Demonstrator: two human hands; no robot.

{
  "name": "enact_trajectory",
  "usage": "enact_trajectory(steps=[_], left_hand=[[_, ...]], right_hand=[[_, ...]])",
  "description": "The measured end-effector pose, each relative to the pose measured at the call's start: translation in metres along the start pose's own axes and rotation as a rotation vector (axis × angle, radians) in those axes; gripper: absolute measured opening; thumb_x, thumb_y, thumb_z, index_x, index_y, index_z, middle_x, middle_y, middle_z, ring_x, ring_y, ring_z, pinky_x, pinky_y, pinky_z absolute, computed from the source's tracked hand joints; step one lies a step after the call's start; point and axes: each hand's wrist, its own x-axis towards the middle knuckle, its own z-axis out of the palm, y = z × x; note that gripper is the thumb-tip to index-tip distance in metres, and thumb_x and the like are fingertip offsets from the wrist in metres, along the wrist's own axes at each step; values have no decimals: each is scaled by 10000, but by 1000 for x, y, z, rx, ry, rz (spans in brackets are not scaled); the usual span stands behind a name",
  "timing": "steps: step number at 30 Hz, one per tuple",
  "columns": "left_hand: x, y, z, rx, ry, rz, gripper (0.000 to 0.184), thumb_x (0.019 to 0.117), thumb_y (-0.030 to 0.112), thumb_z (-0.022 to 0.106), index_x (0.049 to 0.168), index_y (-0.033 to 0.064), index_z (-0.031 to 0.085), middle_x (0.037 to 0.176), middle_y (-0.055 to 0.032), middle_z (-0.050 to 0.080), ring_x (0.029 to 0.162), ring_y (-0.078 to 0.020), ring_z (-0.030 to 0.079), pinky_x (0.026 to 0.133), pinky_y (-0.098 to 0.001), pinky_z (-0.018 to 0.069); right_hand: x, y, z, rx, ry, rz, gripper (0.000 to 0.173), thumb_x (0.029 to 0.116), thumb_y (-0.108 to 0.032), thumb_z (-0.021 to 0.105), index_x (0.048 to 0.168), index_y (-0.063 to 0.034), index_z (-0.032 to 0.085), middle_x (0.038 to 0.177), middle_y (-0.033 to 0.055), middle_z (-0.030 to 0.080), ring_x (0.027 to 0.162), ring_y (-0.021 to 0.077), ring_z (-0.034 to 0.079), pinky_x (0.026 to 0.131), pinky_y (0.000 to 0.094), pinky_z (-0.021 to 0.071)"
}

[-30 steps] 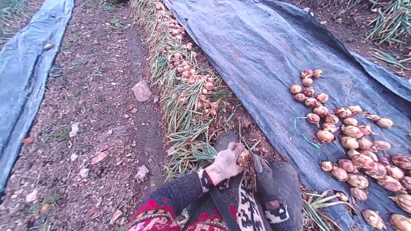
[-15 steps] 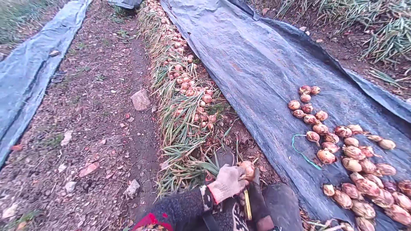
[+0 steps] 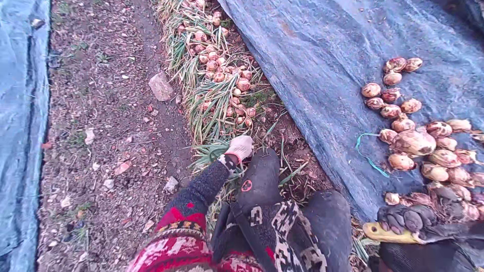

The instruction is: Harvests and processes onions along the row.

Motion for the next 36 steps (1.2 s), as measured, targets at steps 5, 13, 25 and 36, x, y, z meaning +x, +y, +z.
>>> enact_trajectory(steps=[5, 13, 25, 36], left_hand=[[71, -79, 48, -95, 40, -122, 505, 838, 438, 730, 1257, 159, 700, 1364, -221, 599, 1193, -449, 615, 918, -694, 515], [205, -37, 71, -685, 250, -314, 689, 864, 565, 702, 1387, 127, 610, 1271, -144, 689, 1201, -319, 655, 1007, -585, 525], [13, 27, 58, -2138, -135, 328, 559, 892, 21, 681, 1375, 34, 400, 1103, -251, 645, 873, -354, 696, 753, -495, 621], [-132, 56, 77, -951, 24, 672, 433, 809, 212, 821, 1211, 127, 684, 1154, -49, 704, 1011, -156, 686, 914, -417, 590]], right_hand=[[14, 69, 7, -294, 218, 421, 663, 982, -759, 242, 1288, -281, 583, 718, -20, 648, 491, 104, 600, 407, 280, 523], [-35, 142, 21, -818, 246, 647, 567, 1033, -598, 442, 944, -77, 645, 681, 85, 607, 507, 220, 579, 461, 413, 539], [-39, 185, 16, -840, 99, 646, 556, 1029, -439, 572, 1476, -114, 509, 932, 39, 678, 739, 107, 625, 689, 301, 566], [-95, 192, 21, -505, 115, 607, 468, 1064, -523, 416, 1164, -136, 658, 676, 8, 587, 509, 103, 537, 463, 305, 505]])
